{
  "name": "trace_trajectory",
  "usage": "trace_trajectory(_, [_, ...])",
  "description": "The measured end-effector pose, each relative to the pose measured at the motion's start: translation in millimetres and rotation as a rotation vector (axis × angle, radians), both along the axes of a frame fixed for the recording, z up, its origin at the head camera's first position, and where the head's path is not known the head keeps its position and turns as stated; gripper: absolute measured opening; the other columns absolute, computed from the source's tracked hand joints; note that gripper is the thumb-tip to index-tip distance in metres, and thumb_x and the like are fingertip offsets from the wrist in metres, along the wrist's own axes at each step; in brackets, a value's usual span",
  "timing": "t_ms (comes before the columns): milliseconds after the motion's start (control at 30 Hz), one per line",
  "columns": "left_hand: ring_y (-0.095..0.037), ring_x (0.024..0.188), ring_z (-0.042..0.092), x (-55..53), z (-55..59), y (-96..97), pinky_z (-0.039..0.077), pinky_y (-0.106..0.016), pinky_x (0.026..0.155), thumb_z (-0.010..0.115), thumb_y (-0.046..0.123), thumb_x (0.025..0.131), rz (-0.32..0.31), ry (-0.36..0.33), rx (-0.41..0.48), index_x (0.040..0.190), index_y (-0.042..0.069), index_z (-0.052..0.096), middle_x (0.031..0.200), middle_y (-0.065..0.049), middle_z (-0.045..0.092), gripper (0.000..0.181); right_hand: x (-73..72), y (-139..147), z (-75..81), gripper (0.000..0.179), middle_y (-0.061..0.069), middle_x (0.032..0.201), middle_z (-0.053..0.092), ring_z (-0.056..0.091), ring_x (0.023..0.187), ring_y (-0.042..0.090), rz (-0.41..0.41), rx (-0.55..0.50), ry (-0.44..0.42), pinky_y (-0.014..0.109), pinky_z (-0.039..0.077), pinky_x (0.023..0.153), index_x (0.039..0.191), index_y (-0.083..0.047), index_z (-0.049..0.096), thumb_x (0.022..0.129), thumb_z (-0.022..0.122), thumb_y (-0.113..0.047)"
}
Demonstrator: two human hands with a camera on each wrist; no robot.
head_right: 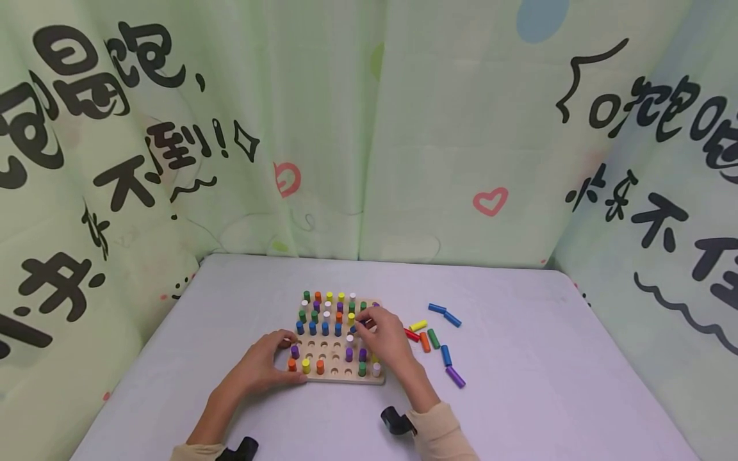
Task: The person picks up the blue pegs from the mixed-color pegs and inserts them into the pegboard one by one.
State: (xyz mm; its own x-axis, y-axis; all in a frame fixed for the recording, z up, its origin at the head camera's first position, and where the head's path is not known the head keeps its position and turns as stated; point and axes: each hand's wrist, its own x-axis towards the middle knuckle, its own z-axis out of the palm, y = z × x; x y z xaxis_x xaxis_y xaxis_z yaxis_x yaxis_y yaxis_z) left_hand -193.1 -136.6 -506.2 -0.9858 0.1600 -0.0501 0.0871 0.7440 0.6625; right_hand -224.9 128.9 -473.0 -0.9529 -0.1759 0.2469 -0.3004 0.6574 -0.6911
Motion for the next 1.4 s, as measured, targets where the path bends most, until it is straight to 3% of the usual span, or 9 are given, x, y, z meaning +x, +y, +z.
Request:
trace_trajectory(400, [-0.03,0.116,0.059,1.2,1.7,-2.0,0.046,-0.059,0.104,0.096,0.046,0.065,-0.015,0.023,-0.015,0.12,0.017,0.062,0.121,-0.007,0.066,0.071,-5.6,-6,-4.2,0.009,0.0,0.094,0.07,0.063,0.085,0.014,0.023,0.026,-0.043,0.03,0.057,0.077,0.103,-0.008,0.073,0.093,0.075,-0.01])
trace_trajectory(600, [-0.03,0.117,0.059,1.3,2.2,-1.1,0.045,-0.059,0.105,0.095,0.047,0.066,-0.013,0.015,-0.018,0.121,0.017,0.061,0.122,-0.008,0.066,0.071,-5.1,-8,-4.9,0.013,-0.002,0.094,0.069,0.062,0.084,0.013,0.039,0.02,-0.071,0.027,0.057,0.074,0.106,-0.008,0.073,0.094,0.075,-0.011])
trace_trajectory(1067, [-0.031,0.117,0.059,1.3,3.1,-1.0,0.044,-0.059,0.107,0.095,0.047,0.066,-0.021,0.016,-0.017,0.121,0.016,0.062,0.122,-0.008,0.066,0.071,-0.9,-12,-2.1,0.012,-0.001,0.091,0.068,0.06,0.082,0.013,0.023,0.022,-0.029,0.029,0.055,0.074,0.105,-0.008,0.073,0.094,0.074,-0.011])
trace_trajectory(1400, [-0.03,0.116,0.059,1.9,3.7,-1.0,0.047,-0.057,0.105,0.095,0.047,0.066,-0.016,0.012,-0.024,0.121,0.017,0.061,0.122,-0.008,0.066,0.071,9.8,-2,1.0,0.013,0.001,0.098,0.07,0.064,0.088,0.014,-0.048,-0.018,0.027,0.025,0.056,0.075,0.106,-0.009,0.074,0.094,0.075,-0.012])
